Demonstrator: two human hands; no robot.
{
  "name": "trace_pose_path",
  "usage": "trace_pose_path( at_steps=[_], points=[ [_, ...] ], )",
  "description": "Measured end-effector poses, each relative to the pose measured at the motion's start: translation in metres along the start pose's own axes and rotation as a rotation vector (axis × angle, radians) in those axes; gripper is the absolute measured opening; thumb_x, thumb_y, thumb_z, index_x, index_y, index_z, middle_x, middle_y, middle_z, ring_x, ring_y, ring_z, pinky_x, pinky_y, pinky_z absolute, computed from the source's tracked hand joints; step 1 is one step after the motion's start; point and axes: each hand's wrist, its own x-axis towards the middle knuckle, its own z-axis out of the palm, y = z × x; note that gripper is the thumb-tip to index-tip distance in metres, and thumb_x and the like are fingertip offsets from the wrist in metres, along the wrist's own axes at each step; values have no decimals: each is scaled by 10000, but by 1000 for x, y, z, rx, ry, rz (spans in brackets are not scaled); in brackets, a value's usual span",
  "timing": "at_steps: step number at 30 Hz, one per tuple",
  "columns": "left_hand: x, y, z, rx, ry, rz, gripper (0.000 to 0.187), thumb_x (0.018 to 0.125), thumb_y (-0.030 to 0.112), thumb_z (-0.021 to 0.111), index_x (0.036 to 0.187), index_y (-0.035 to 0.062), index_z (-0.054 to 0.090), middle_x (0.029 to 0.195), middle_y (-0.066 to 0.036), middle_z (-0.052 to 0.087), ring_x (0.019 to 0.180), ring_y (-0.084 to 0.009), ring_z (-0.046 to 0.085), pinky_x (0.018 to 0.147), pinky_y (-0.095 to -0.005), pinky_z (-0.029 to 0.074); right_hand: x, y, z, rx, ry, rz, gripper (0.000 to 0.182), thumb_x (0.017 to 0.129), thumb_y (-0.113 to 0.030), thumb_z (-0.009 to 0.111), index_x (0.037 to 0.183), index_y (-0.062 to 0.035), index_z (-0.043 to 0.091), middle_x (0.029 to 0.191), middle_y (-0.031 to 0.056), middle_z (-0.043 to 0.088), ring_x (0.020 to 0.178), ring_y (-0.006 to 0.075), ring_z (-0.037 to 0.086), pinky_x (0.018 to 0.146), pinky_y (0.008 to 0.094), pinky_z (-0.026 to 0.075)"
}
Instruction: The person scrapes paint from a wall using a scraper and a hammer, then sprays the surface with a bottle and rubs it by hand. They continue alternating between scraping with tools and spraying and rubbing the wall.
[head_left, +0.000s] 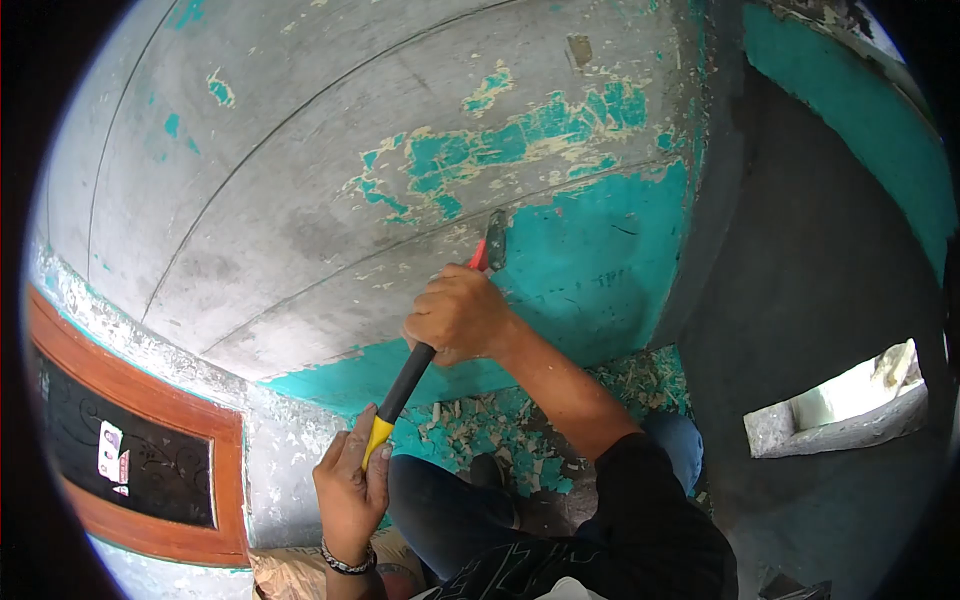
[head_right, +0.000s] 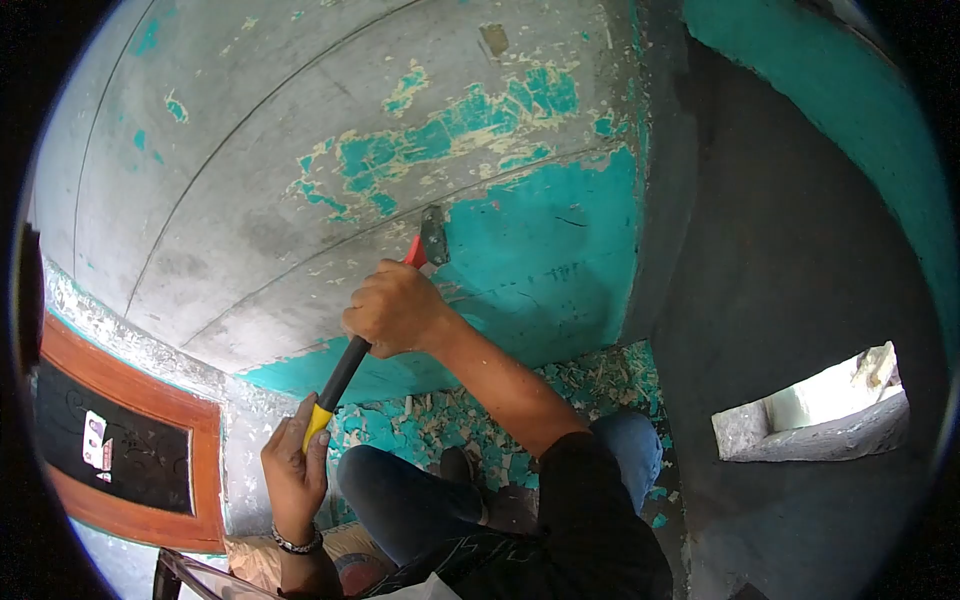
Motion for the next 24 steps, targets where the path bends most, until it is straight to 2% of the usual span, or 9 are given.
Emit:
trace_pose_path(
  at_steps=[7, 13, 16, 19, 21, 23, 24],
  points=[
    [19, 3, -22, 19, -25, 43, 396, 847, 65, 638, 1240, 45, 600, 697, -126, 541, 524, -226, 518, 501, -329, 423, 10, 4, -1, -16, 19, 24, 183, 559, -218, 689, 576, -189, 509, 538, -28, 441, 530, 176, 529, 528, 325, 392],
    [39, 13, -45, 103, -61, 55, 384, 824, 55, 650, 1207, 57, 619, 710, -136, 541, 526, -270, 518, 495, -359, 411, 17, 7, -3, -32, 9, 89, 171, 530, -213, 700, 597, -185, 545, 557, -27, 494, 571, 187, 571, 554, 350, 415],
    [51, 21, -60, 222, -79, 118, 394, 810, 99, 677, 1200, 90, 627, 727, -122, 562, 557, -298, 544, 507, -379, 423, 24, 10, -7, -37, 43, 94, 161, 531, -211, 698, 615, -187, 563, 561, -26, 498, 568, 185, 569, 552, 345, 414],
    [64, 31, -73, 299, -80, 207, 402, 792, 19, 657, 1191, 46, 624, 729, -158, 567, 575, -297, 531, 540, -350, 423, 31, 14, -8, -50, 92, 99, 155, 533, -208, 696, 629, -183, 577, 565, -23, 504, 565, 190, 566, 547, 348, 417],
    [72, 39, -83, 313, -82, 215, 399, 782, 34, 669, 1178, 49, 629, 724, -157, 564, 580, -317, 538, 540, -365, 423, 35, 16, -9, -55, 123, 101, 152, 536, -204, 696, 634, -180, 582, 568, -20, 508, 563, 194, 564, 541, 353, 418],
    [82, 46, -92, 397, -89, 313, 386, 777, 52, 676, 1161, 57, 638, 701, -146, 552, 577, -315, 546, 535, -375, 415, 40, 19, -12, -28, 171, 105, 265, 658, -227, 741, 582, -141, 502, 528, 16, 447, 504, 221, 499, 492, 358, 357],
    [88, 48, -94, 478, -48, 380, 336, 788, 166, 692, 1117, 109, 654, 679, -83, 537, 551, -280, 553, 504, -380, 420, 43, 20, -14, -30, 166, 100, 265, 658, -227, 741, 582, -141, 502, 528, 16, 447, 504, 221, 499, 492, 358, 357]
  ],
)
